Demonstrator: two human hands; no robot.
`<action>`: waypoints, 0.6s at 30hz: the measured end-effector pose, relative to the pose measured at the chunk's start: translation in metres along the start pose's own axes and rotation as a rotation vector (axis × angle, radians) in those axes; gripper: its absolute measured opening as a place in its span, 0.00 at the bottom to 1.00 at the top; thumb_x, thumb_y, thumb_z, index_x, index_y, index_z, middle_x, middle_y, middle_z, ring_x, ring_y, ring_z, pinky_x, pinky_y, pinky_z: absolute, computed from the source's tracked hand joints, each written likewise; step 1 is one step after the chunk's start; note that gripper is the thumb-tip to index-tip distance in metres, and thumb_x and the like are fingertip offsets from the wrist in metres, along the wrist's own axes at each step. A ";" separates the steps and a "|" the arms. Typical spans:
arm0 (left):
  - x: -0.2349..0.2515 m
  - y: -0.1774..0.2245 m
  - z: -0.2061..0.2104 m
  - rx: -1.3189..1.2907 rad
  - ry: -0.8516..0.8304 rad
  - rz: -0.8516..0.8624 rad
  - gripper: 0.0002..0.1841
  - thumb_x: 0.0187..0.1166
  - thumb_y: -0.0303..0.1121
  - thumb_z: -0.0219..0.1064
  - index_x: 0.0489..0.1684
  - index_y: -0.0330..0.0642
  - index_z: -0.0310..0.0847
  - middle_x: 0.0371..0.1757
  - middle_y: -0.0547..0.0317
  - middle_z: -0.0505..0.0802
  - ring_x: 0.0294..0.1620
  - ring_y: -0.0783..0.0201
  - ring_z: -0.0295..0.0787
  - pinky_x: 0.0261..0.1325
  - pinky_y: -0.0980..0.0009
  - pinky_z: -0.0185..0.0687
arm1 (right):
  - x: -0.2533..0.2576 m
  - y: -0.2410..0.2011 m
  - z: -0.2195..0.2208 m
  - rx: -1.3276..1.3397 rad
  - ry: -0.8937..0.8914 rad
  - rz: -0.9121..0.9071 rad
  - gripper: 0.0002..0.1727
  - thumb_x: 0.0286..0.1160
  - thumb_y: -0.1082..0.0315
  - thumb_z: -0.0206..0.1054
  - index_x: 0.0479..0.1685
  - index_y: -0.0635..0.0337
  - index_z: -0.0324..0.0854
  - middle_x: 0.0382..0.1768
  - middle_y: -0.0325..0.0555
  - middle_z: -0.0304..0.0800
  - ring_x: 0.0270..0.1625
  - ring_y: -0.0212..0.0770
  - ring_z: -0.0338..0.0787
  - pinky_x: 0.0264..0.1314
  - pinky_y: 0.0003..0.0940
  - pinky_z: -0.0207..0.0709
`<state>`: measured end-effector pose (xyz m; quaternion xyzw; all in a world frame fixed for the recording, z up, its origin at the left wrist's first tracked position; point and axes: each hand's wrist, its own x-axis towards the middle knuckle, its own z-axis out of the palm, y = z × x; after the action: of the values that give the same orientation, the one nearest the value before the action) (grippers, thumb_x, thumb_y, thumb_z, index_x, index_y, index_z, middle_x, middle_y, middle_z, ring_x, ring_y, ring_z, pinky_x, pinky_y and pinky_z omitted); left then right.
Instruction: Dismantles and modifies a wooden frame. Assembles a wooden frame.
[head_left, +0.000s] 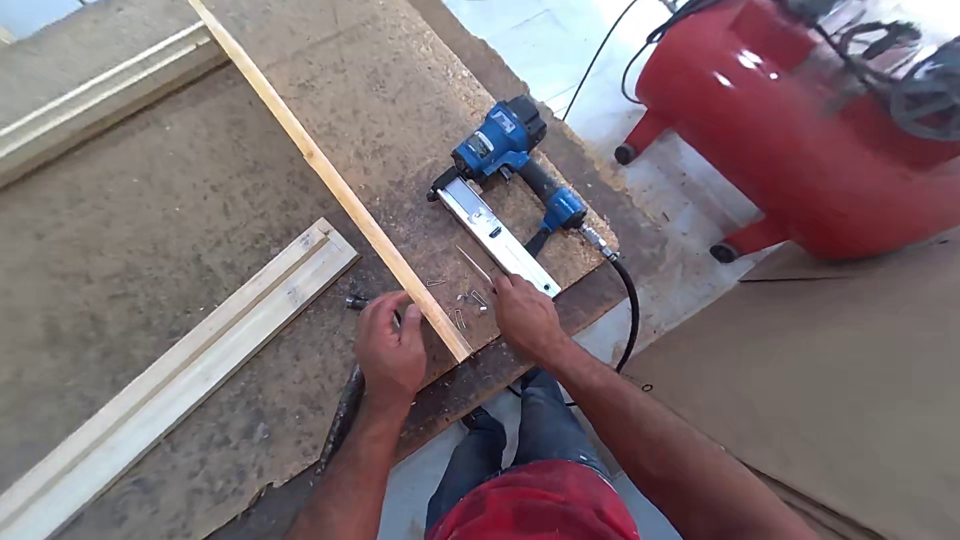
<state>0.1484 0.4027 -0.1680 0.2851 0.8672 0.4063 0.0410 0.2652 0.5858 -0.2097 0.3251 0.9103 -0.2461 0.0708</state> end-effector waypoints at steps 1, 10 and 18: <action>0.014 0.011 0.002 0.107 -0.073 0.096 0.14 0.86 0.37 0.63 0.58 0.40 0.89 0.63 0.50 0.92 0.71 0.55 0.85 0.75 0.54 0.80 | 0.014 -0.001 0.002 -0.015 0.018 -0.052 0.15 0.86 0.62 0.59 0.62 0.57 0.82 0.58 0.57 0.88 0.59 0.60 0.90 0.50 0.56 0.87; 0.124 0.053 0.097 1.175 -1.056 -0.026 0.08 0.80 0.29 0.62 0.41 0.38 0.89 0.46 0.43 0.93 0.50 0.41 0.92 0.51 0.40 0.84 | 0.041 -0.016 -0.003 -0.191 -0.218 -0.245 0.08 0.80 0.72 0.59 0.45 0.65 0.83 0.39 0.59 0.91 0.43 0.60 0.94 0.35 0.56 0.85; 0.129 0.046 0.113 1.220 -1.172 0.055 0.08 0.80 0.26 0.61 0.42 0.41 0.89 0.43 0.47 0.94 0.47 0.44 0.93 0.44 0.44 0.86 | 0.059 -0.018 -0.020 -0.121 -0.495 -0.137 0.09 0.82 0.69 0.56 0.49 0.62 0.80 0.40 0.57 0.92 0.43 0.60 0.94 0.37 0.57 0.84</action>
<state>0.0959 0.5710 -0.1886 0.4428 0.7657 -0.3459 0.3131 0.2088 0.6163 -0.2018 0.1878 0.8982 -0.2674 0.2941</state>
